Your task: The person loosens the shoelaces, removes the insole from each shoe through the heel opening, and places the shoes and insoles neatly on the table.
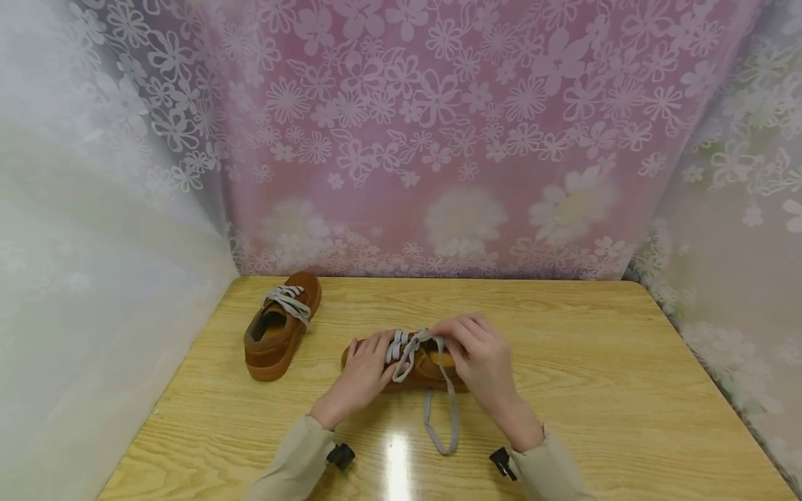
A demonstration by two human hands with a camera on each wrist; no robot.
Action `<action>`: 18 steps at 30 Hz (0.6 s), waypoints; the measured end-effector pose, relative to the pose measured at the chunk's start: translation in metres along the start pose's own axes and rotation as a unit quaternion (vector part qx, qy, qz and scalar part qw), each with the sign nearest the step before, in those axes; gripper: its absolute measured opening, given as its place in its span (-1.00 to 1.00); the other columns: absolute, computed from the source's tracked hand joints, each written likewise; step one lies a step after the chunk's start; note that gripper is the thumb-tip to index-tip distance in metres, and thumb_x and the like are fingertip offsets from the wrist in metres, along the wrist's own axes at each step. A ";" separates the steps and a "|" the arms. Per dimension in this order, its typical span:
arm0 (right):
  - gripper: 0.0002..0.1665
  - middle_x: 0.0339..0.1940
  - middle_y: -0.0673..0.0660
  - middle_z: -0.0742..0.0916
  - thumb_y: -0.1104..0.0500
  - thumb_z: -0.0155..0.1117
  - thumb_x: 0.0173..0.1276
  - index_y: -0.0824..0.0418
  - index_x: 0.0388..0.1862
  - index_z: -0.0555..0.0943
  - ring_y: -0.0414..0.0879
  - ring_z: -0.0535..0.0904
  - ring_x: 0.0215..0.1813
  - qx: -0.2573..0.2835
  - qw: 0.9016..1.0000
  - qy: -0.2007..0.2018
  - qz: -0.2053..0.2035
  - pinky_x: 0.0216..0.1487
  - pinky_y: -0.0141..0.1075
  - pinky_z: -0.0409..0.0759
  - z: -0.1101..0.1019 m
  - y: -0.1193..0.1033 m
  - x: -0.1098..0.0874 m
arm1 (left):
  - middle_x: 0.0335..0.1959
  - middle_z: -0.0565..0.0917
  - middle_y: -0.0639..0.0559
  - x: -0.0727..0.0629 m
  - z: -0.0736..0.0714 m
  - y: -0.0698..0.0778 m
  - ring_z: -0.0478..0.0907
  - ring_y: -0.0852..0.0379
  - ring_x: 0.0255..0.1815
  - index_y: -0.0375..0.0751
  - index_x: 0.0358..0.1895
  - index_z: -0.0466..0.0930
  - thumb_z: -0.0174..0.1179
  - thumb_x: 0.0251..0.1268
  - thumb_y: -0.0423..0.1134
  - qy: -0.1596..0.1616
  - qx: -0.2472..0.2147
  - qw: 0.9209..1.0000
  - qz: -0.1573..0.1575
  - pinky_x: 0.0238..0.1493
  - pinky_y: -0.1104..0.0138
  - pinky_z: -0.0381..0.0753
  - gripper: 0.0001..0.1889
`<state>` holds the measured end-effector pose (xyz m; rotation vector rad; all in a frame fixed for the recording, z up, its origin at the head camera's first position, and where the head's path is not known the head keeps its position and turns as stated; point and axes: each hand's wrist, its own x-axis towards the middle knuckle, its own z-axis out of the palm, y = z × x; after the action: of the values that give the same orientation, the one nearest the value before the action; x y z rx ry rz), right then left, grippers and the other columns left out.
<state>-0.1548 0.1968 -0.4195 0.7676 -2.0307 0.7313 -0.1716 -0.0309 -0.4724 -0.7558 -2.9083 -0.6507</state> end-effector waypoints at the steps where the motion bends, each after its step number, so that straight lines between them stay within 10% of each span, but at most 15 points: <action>1: -0.58 -0.23 0.01 0.79 0.53 0.48 0.07 0.12 -0.16 0.76 -0.05 0.64 -0.18 -0.002 1.000 -0.015 -0.002 -0.23 -0.34 0.51 0.001 0.001 -0.001 | 0.43 0.38 -0.14 0.000 0.000 0.000 0.31 -0.13 0.47 -0.13 0.53 0.19 0.11 0.57 0.00 -0.001 -0.002 1.000 -0.001 0.45 -0.31 0.11 -0.38; 8: -0.58 -0.09 0.05 0.76 0.45 0.52 0.12 0.11 -0.07 0.74 0.03 0.63 -0.04 -0.008 0.996 -0.091 -0.014 -0.07 -0.15 0.65 0.017 0.009 -0.005 | 0.44 0.38 -0.14 0.000 -0.001 -0.001 0.30 -0.13 0.48 -0.12 0.53 0.20 0.12 0.56 -0.01 -0.008 -0.006 1.000 -0.007 0.45 -0.31 0.11 -0.39; 18: -0.74 -0.19 0.05 0.74 0.35 0.58 0.10 0.10 -0.26 0.75 0.04 0.64 -0.07 -0.042 0.995 -0.086 -0.014 -0.10 -0.13 0.67 0.035 0.013 -0.008 | 0.43 0.37 -0.13 0.000 0.001 -0.001 0.29 -0.12 0.48 -0.12 0.53 0.19 0.09 0.57 0.01 -0.008 -0.009 1.000 -0.006 0.46 -0.31 0.10 -0.39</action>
<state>-0.1777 0.1815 -0.4461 0.8320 -2.1852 0.5769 -0.1723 -0.0312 -0.4733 -0.7511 -2.9276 -0.6743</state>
